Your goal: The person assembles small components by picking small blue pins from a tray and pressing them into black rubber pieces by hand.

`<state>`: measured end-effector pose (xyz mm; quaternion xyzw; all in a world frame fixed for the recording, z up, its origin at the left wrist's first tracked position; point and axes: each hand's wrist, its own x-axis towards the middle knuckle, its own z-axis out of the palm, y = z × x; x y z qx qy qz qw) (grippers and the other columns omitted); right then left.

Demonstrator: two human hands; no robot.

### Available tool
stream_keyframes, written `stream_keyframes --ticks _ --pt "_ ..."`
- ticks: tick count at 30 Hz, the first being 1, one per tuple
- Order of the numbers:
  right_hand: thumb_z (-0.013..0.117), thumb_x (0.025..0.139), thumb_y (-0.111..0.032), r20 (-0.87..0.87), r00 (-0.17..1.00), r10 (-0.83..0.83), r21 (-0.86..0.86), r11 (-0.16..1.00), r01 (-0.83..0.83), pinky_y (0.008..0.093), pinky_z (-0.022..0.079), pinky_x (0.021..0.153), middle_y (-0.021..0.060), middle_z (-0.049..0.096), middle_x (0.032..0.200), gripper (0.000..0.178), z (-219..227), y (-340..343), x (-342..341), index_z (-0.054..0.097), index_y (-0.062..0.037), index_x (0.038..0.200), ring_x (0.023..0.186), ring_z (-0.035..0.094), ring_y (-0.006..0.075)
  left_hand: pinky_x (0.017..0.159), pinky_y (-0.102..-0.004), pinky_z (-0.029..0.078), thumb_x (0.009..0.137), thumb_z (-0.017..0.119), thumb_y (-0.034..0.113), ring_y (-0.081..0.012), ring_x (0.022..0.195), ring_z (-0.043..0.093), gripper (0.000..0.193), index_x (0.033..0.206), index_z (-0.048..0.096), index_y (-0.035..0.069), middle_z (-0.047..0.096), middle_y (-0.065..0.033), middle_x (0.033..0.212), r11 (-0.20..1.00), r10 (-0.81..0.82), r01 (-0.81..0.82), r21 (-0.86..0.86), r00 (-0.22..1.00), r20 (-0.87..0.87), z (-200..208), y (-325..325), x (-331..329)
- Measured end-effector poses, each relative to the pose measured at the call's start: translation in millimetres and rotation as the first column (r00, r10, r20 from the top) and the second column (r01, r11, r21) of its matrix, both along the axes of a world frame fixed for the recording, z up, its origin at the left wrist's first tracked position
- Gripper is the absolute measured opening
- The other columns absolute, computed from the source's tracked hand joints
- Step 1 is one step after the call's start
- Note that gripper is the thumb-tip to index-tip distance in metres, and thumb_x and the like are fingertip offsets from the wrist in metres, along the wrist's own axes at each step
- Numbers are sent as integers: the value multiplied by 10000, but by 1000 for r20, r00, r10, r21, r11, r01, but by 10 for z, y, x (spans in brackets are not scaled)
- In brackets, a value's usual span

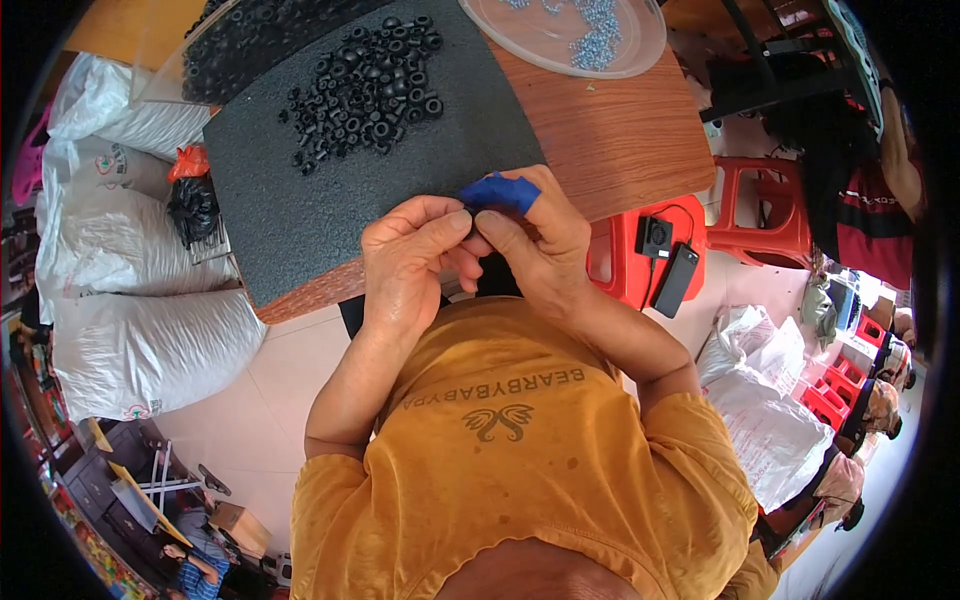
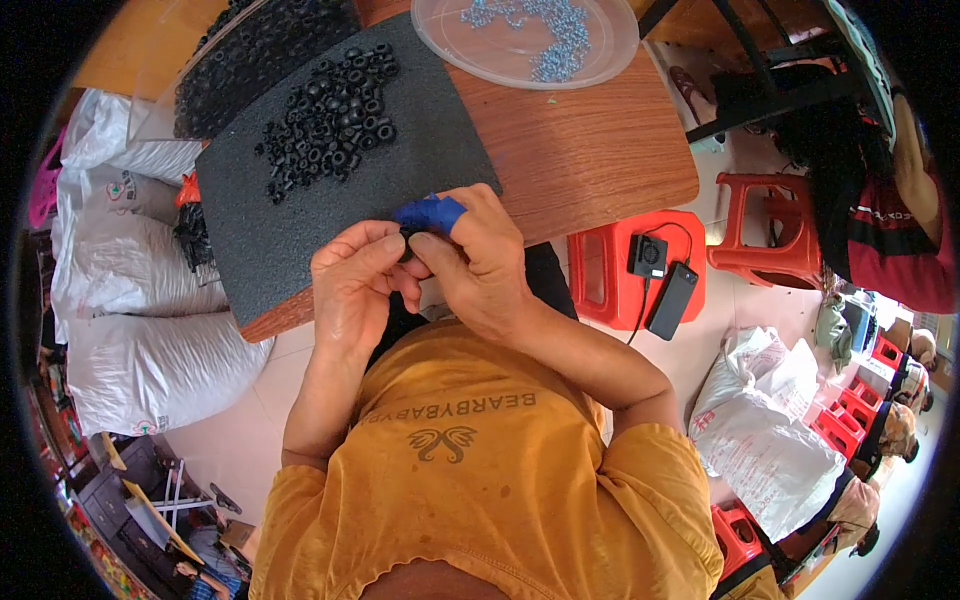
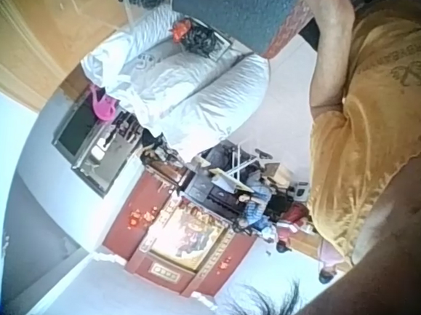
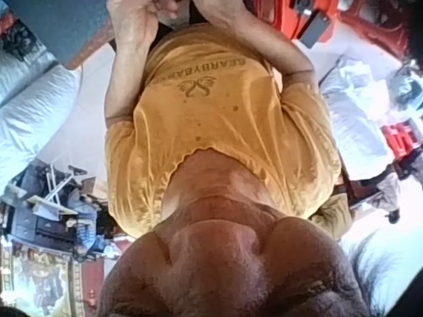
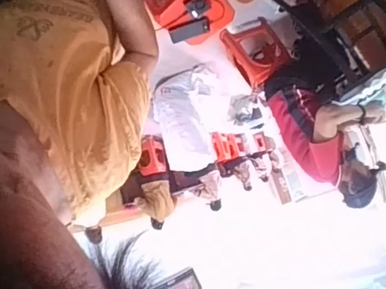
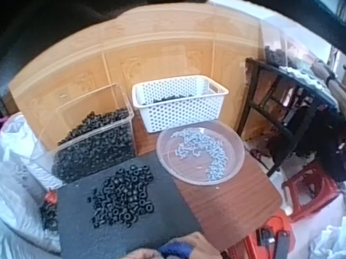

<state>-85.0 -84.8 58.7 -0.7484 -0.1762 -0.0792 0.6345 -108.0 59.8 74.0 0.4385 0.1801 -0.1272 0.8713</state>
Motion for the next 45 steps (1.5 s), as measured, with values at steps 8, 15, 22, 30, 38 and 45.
stream_keyframes --ticks 8,15,22,30,38,45 --pt "731 645 -92 134 984 119 -242 967 -84 373 422 638 114 566 811 314 98 -21 75 587 -5 910 743 516 288 486 -251 494 832 600 34 -152 547 604 75 846 613 -38 637 -113 700 995 95 -96 40 995 18 -17 -29 18" --pt "726 630 -107 358 928 99 -345 938 33 395 388 581 130 544 749 269 -40 35 99 552 0 804 663 509 298 588 -245 507 838 593 37 -136 633 621 66 843 624 -21 643 -87 731 989 118 -119 88 993 17 41 -69 12" --pt "714 598 -85 479 871 109 -322 945 59 385 369 547 127 518 717 246 -87 40 145 513 -14 721 615 491 284 572 -232 489 834 596 30 -103 630 583 78 884 628 -20 625 -37 768 991 95 -97 88 995 29 37 -71 -4" --pt "717 579 -83 505 856 105 -303 951 62 385 352 512 128 489 708 271 -104 -11 186 472 -21 678 596 472 289 583 -273 501 903 545 125 -164 641 610 193 929 608 -55 628 -99 749 998 -56 55 3 997 46 -1 40 -44" --pt "702 582 -73 552 819 158 -313 949 28 387 353 505 133 477 686 255 -128 31 180 469 -10 666 595 466 294 524 -266 494 912 534 132 -182 583 604 226 919 593 -86 626 -127 734 992 -56 44 114 993 103 -47 49 -102" --pt "691 574 -75 670 713 205 -330 943 38 379 365 494 128 453 662 258 -145 58 190 447 -26 643 578 452 271 457 -253 460 911 533 122 -169 475 558 217 903 597 -84 590 -101 615 971 -15 -8 240 995 97 -23 -8 -166"
